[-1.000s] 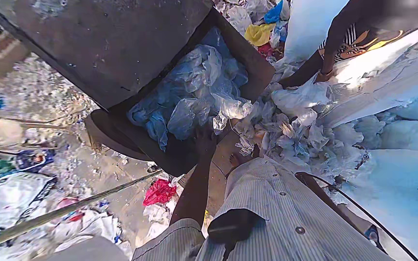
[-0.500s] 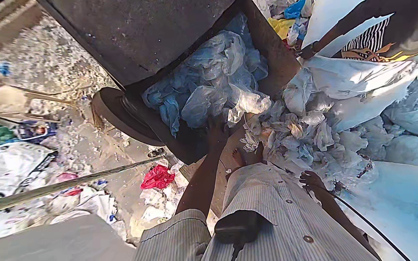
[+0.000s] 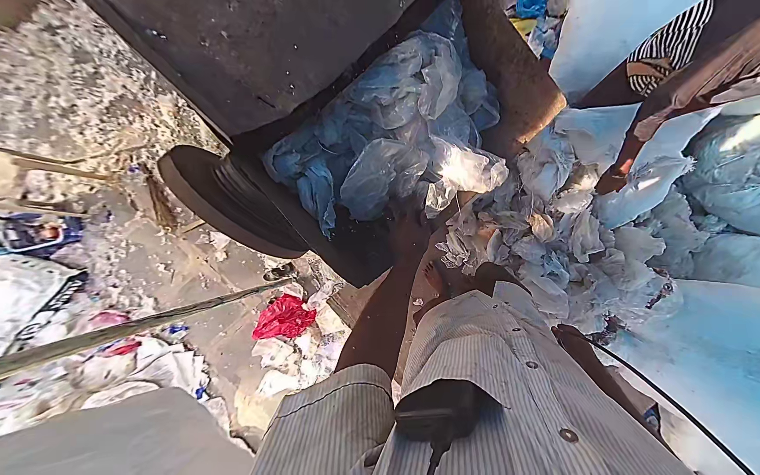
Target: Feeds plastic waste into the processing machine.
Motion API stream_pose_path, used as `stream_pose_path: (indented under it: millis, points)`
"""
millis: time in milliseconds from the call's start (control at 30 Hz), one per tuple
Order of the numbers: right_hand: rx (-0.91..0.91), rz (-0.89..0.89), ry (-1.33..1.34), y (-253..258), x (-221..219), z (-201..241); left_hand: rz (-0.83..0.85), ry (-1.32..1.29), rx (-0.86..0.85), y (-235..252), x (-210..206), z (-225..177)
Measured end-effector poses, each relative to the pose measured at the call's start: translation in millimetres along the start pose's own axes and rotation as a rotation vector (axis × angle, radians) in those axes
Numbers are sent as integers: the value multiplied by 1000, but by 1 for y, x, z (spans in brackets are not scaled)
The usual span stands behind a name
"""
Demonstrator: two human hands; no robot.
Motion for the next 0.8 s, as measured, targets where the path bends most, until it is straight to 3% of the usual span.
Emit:
stream_pose_path:
  millis: [200,233,267,300,467,600,633,667,700,800]
  points:
    - [55,23,-47,26,-3,3,36,30,-9,16,-9,9]
    - [62,25,-25,24,-5,10,-68,37,-32,31,-28,16]
    - [69,36,12,22,-5,16,-321,5,-83,50,-57,26]
    - [83,49,36,22,-5,20,-416,2,-102,62,-73,32]
    - [124,84,55,29,-6,35,-363,24,-87,68,-78,34]
    - [126,83,101,29,-5,31,-464,0,-110,61,-75,29]
    - [116,84,104,28,-5,29,-408,9,-103,45,-58,17]
    - [99,82,108,27,-5,26,-117,48,-48,19,-26,-2]
    - [80,73,114,27,-6,23,-36,21,-28,-1,-7,-16]
    - [26,45,154,31,-7,7,-4,-12,19,-16,5,-28]
Point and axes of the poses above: each hand's wrist, its own y-axis towards the middle knuckle, its own x-axis out of the back of the hand, z = x × y, the point moved 4 cm from there along y, towards the middle knuckle, and after that the axes turned 2 degrees about y, right-handed, at the moved point
